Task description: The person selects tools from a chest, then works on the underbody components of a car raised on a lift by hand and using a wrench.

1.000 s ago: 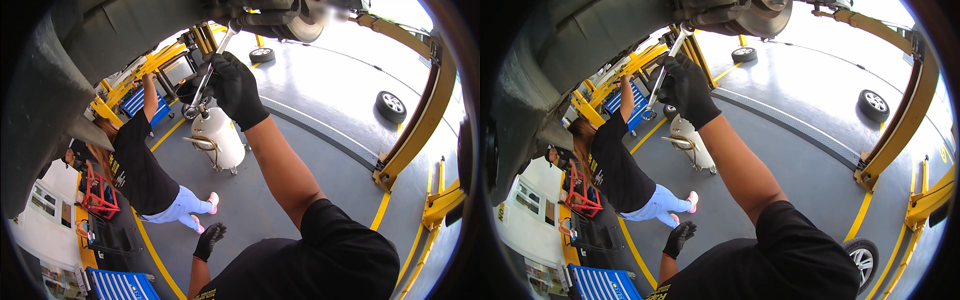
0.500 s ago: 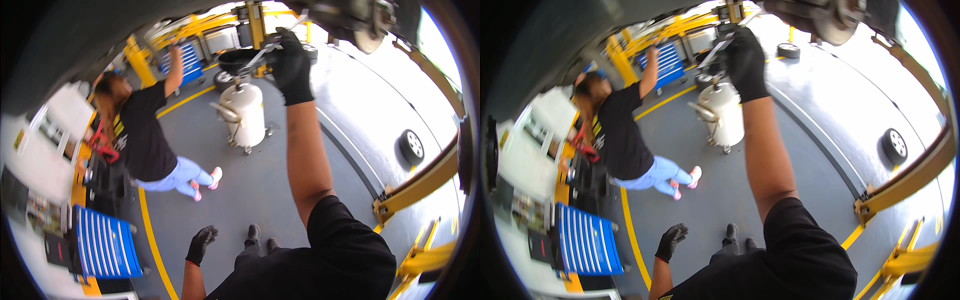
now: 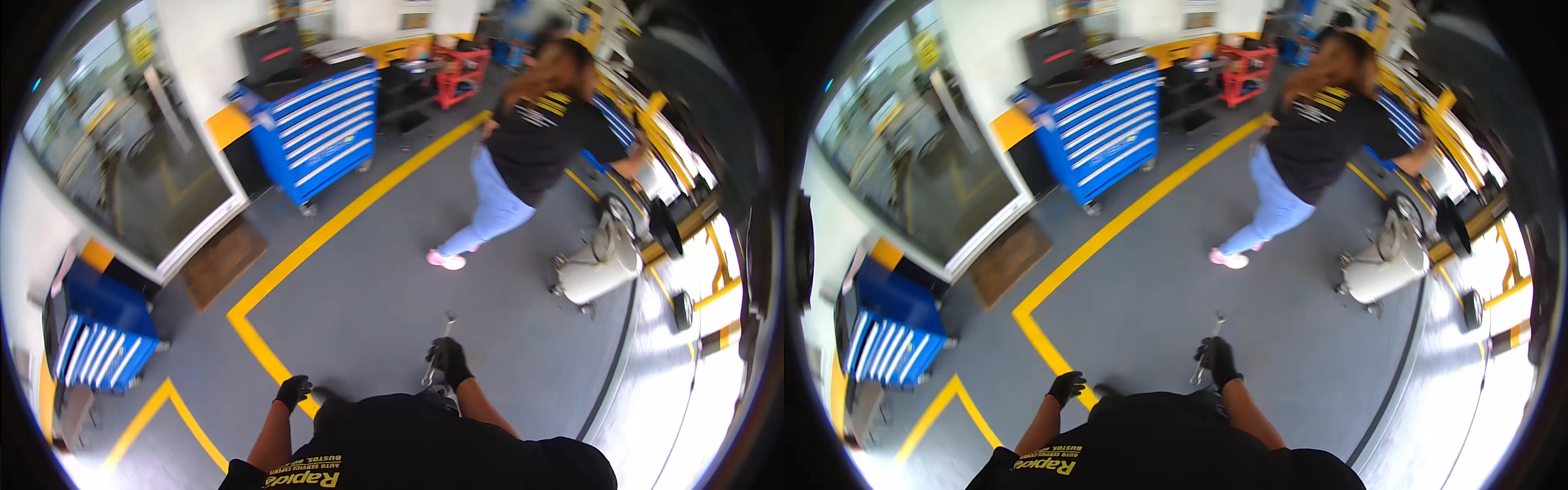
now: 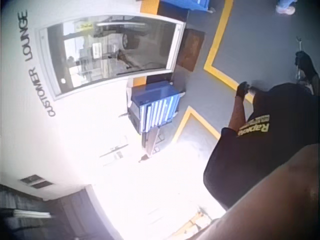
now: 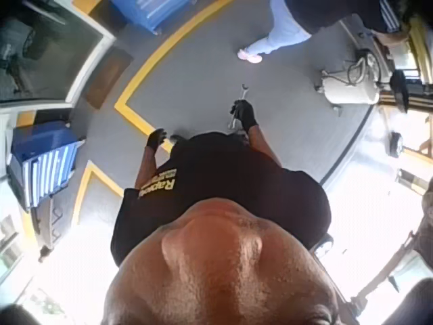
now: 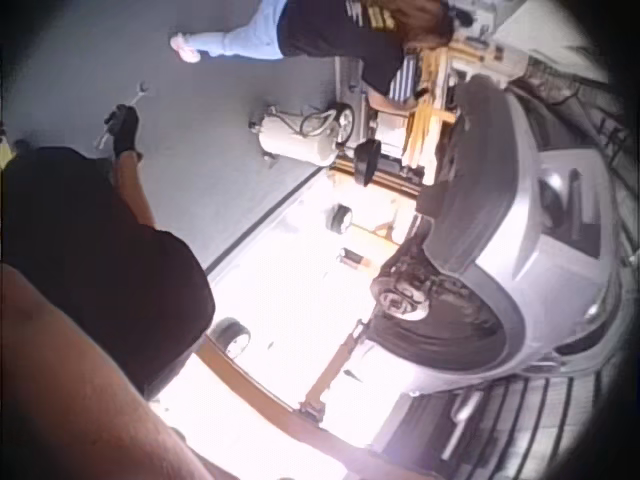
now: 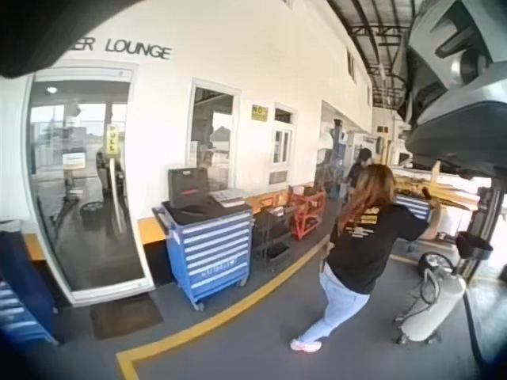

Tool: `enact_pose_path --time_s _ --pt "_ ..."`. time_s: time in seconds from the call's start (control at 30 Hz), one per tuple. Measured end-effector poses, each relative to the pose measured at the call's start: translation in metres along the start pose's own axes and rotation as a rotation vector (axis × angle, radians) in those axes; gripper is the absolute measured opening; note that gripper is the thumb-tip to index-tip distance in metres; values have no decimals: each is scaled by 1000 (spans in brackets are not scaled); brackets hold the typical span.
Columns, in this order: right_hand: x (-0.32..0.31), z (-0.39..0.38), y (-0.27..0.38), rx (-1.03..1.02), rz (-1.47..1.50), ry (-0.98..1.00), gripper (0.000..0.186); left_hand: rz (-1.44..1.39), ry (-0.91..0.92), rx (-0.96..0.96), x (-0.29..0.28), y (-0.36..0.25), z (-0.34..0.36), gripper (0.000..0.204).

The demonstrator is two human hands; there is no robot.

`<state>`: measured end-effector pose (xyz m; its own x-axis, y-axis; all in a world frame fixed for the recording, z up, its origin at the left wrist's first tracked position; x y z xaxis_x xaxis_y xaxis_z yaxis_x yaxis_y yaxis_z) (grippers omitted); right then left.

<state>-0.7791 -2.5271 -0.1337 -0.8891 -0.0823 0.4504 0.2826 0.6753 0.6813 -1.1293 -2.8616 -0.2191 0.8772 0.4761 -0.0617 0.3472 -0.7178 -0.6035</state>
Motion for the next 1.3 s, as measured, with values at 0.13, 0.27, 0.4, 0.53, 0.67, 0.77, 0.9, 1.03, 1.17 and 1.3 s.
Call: enact_pose_path --time_s 0.13,0.27,0.4,0.53,0.67,0.77,0.9,1.03,1.17,1.3 --pt "253 -35 -93 150 -678 628 30 -373 -196 89 -162 61 -85 35" --pt "468 -31 -152 87 -839 1090 24 -746 -479 206 -288 83 -180 46" --pt "599 -2 -224 79 -881 1002 27 -994 -565 509 -401 71 -211 42" --pt "647 50 -305 103 -1221 875 32 -986 -625 519 -482 69 -222 41" --pt "685 94 -410 319 -1347 979 27 -1050 -681 407 -581 106 -224 42" --pt "746 62 -500 359 -1370 999 23 -1069 -819 349 -675 125 -248 42" --pt "881 -53 -570 287 -1429 1285 26 -1187 -823 501 -810 139 -257 42" --pt "1003 -135 -640 347 -1290 1395 20 -1250 -850 573 -989 130 -243 36" --pt "1082 -229 -699 300 -1312 1476 18 -1504 -1043 543 -1163 192 -210 51" --pt "1111 -274 -778 413 -1272 1309 18 -1889 -817 638 -1258 239 -171 47"
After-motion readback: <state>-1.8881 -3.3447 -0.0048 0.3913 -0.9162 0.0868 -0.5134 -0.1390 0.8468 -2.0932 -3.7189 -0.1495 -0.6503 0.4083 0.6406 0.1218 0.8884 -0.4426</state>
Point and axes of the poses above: each hand's wrist, its own z-axis towards the middle knuckle, its own x-axis out of the palm, y = z × x, the point moved 3 cm from there along z, towards the middle knuckle, and after that the axes turned 13 degrees about z, right-handed, at the moved point
